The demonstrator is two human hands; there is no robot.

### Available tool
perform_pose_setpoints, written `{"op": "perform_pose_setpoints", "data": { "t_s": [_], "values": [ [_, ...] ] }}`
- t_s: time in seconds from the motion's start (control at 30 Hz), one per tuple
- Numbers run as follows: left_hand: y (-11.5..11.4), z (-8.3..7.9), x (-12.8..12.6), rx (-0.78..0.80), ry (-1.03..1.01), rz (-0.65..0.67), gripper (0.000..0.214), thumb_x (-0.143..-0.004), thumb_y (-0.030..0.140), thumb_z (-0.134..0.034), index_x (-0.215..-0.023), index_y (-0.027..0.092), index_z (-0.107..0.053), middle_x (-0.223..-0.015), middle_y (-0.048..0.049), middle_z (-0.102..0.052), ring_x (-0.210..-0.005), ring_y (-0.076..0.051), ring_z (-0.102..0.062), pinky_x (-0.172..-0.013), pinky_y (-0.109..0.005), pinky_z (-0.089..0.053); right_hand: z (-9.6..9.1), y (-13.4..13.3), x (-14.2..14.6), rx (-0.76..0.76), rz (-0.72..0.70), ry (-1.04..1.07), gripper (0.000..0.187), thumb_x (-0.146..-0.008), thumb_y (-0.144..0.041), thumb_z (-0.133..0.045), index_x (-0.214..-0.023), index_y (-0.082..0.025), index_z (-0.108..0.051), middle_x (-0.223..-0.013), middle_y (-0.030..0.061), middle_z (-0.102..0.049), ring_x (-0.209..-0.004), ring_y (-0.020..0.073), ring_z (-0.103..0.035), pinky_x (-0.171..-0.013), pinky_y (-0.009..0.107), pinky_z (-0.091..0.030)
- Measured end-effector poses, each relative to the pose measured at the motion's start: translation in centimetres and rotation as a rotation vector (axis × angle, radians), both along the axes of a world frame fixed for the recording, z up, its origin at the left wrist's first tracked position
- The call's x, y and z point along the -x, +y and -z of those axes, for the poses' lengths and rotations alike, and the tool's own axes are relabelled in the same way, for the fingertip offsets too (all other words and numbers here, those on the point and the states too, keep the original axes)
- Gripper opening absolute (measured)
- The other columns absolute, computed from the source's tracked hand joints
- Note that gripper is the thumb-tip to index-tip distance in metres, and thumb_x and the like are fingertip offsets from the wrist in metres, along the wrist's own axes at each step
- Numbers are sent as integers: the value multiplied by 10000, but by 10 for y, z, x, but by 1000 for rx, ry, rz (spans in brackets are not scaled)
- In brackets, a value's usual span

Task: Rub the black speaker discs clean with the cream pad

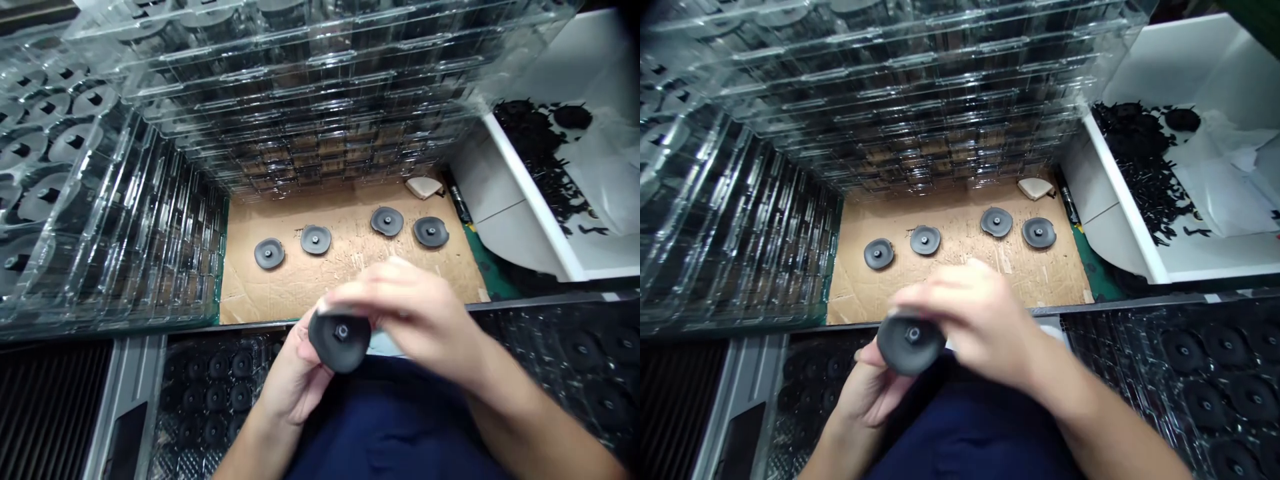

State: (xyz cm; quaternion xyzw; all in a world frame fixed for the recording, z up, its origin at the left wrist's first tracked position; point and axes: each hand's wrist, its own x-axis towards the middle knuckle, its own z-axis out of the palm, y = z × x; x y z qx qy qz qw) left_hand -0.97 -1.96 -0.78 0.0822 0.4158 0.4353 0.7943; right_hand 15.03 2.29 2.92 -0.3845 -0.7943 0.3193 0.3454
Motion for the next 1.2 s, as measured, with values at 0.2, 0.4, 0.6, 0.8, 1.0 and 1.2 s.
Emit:
{"op": "perform_pose_setpoints", "data": {
  "t_s": [0.2, 0.4, 0.6, 0.8, 1.0, 1.2],
  "values": [
    [6, 6, 5, 39, -148, -136, 584, -582, 403, -780, -1107, 196, -628, -1119, -74, -686, -1029, -233, -636, -927, -341, -490, 89, -16, -16, 294, 330, -93, 206, -880, -208, -518, -999, -186, -684, -849, 46, -704, -772, 159, -637, -692, 285, -489],
    [9, 4, 0, 43, -151, -121, 691, -594, 388, -777, -1226, 216, -557, -1166, -77, -664, -1038, -235, -632, -952, -343, -479, 62, -19, -8, 299, 423, -67, 216, -868, -238, -537, -1017, -181, -682, -851, 41, -711, -629, 135, -614, -552, 246, -480],
    [3, 4, 0, 35, -42, -94, 558, -631, 313, -785, -1153, 231, -605, -1137, -43, -678, -1099, -200, -594, -881, -223, -498, -8, -16, 19, 17, 178, 88, 224, -888, -143, -473, -1039, -154, -639, -924, 59, -706, -773, 155, -631, -721, 288, -507],
    [5, -1, -3, 10, -16, -70, 678, -565, 265, -830, -1193, 232, -578, -959, -19, -724, -966, -181, -650, -807, -195, -520, -9, -11, 27, 101, 40, 9, 213, -888, -111, -468, -1004, -112, -647, -845, 47, -686, -749, 131, -608, -688, 243, -474],
    [9, -7, 2, -14, -61, -4, 745, -506, 299, -854, -1198, 267, -581, -1048, -37, -709, -1007, -240, -643, -910, -306, -498, -14, -21, 11, 123, -47, 33, 211, -876, -86, -483, -1008, -151, -634, -807, 9, -666, -715, 103, -585, -675, 212, -466],
    [10, -4, 2, 29, -147, 26, 732, -462, 319, -867, -1147, 224, -630, -1027, -37, -724, -945, -159, -656, -822, -167, -499, -19, -21, -7, -8, 138, -255, 236, -892, -99, -444, -1003, -156, -645, -713, 29, -622, -621, 137, -533, -577, 270, -422]
  ]
}}
